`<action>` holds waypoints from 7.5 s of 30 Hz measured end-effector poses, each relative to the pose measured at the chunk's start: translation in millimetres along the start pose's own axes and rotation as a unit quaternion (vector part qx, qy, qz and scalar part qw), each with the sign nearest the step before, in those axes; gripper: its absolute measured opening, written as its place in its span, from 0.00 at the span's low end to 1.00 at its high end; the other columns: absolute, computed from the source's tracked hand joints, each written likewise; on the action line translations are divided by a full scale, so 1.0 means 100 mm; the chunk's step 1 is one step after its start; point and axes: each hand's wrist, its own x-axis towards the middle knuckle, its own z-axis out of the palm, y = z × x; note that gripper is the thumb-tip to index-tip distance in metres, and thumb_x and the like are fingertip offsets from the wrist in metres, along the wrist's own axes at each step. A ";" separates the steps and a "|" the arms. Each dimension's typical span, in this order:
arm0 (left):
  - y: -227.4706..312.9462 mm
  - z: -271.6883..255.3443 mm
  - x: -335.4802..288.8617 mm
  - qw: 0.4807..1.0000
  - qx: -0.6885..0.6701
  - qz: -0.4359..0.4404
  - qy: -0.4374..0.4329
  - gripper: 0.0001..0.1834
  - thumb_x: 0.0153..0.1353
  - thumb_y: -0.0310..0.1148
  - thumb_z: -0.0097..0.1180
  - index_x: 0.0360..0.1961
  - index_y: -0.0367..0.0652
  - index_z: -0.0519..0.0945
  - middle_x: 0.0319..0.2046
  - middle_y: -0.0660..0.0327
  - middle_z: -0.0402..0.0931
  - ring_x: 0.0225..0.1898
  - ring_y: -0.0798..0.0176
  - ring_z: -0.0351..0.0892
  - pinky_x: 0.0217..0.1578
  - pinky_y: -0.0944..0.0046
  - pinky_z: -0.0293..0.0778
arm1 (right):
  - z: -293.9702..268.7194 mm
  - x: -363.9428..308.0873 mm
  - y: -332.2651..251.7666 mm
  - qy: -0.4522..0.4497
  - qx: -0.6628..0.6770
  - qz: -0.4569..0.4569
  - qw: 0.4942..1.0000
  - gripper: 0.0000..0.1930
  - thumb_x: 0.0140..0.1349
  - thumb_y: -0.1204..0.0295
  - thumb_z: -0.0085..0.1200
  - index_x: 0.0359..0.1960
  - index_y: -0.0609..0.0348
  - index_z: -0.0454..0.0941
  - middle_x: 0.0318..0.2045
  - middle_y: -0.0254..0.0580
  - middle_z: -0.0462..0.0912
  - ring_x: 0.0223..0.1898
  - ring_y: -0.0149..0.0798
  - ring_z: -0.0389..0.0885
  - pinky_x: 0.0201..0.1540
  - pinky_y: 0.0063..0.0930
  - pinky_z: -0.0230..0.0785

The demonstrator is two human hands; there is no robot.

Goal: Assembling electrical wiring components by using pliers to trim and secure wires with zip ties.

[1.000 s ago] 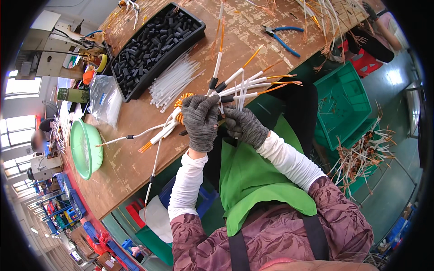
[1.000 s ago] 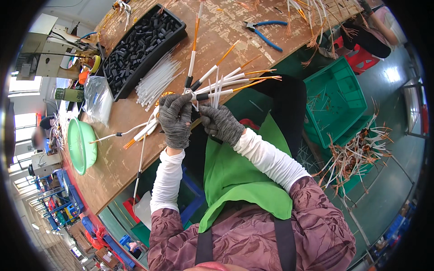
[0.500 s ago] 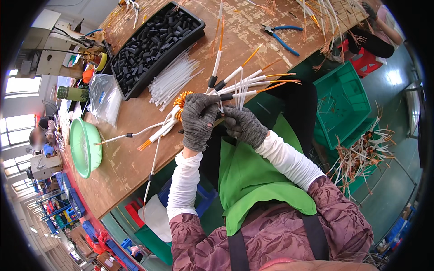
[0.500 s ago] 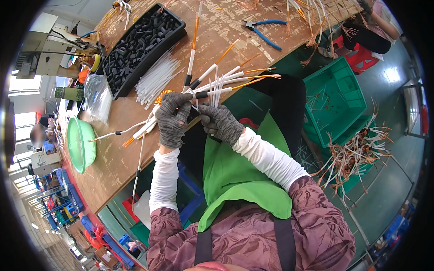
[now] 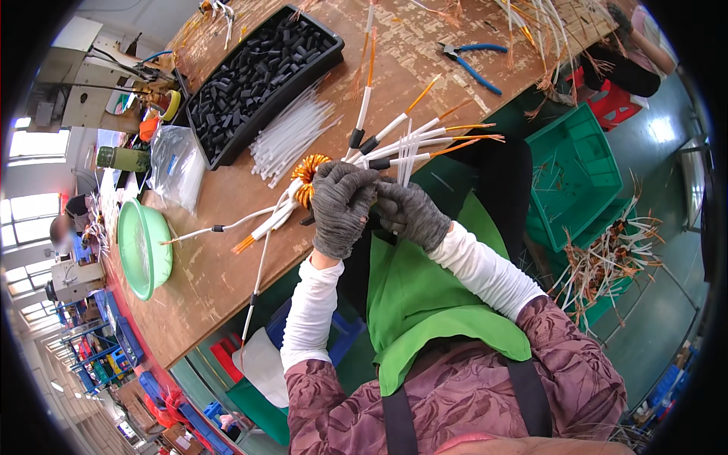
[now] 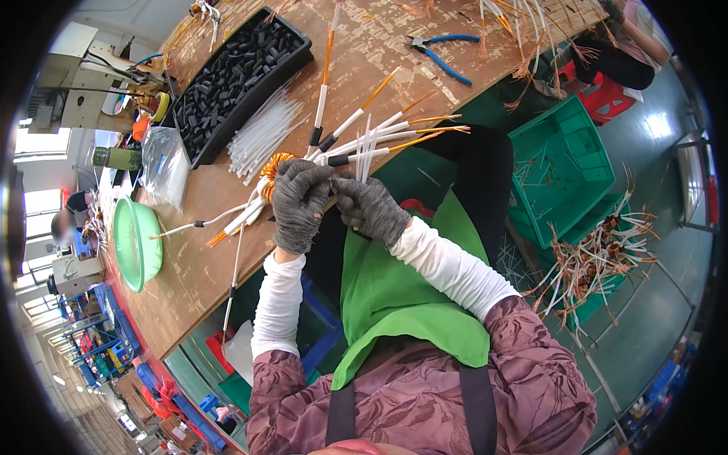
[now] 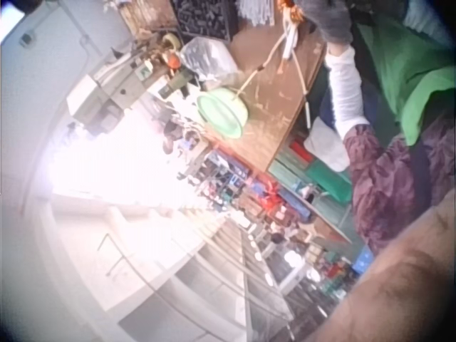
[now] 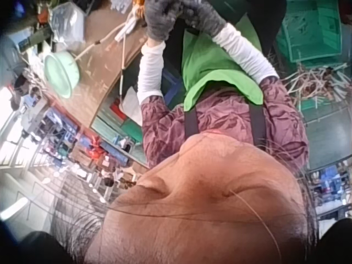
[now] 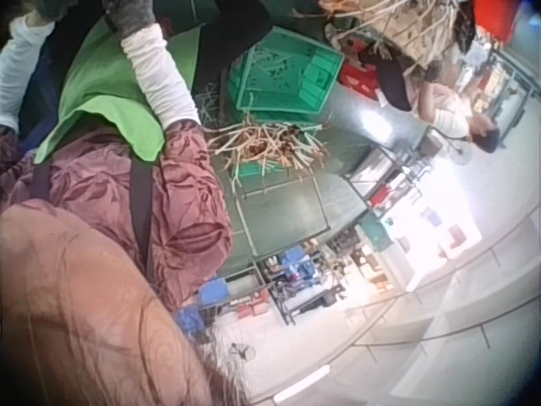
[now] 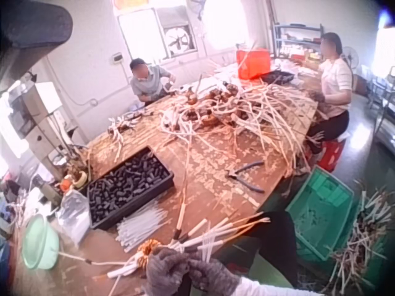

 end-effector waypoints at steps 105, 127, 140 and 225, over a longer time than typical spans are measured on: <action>0.04 0.00 0.40 0.987 -0.065 -0.146 0.030 0.05 0.55 0.27 0.55 0.33 0.39 0.80 0.27 0.57 0.76 0.30 0.59 0.75 0.33 0.63 0.69 | -0.25 -0.13 -0.19 0.106 -0.254 -0.164 0.947 0.10 0.63 0.64 0.48 0.36 0.58 0.73 0.17 0.31 0.72 0.13 0.21 0.65 0.15 0.13 0.56; 0.23 -0.22 0.19 0.951 -0.178 -0.178 -0.181 0.12 0.59 0.32 0.52 0.41 0.37 0.78 0.33 0.61 0.75 0.36 0.67 0.72 0.41 0.68 0.68 | -0.08 -0.07 -0.25 0.079 -0.122 -0.055 0.988 0.10 0.61 0.65 0.51 0.39 0.58 0.75 0.15 0.30 0.69 0.10 0.21 0.60 0.12 0.15 0.50; 0.10 0.16 0.17 0.996 -0.005 -0.063 0.065 0.10 0.47 0.21 0.55 0.33 0.41 0.80 0.28 0.59 0.76 0.33 0.55 0.73 0.38 0.59 0.66 | -0.11 -0.09 -0.24 0.022 -0.085 -0.037 0.995 0.07 0.64 0.65 0.47 0.34 0.54 0.70 0.16 0.30 0.70 0.09 0.20 0.57 0.11 0.15 0.50; -0.19 -0.22 -0.28 0.914 -0.149 -0.250 0.283 0.11 0.63 0.32 0.50 0.39 0.34 0.78 0.31 0.60 0.78 0.33 0.70 0.74 0.37 0.70 0.70 | 0.19 0.20 -0.48 0.097 -0.358 -0.206 0.906 0.09 0.60 0.70 0.52 0.38 0.61 0.76 0.21 0.34 0.78 0.12 0.20 0.64 0.12 0.14 0.53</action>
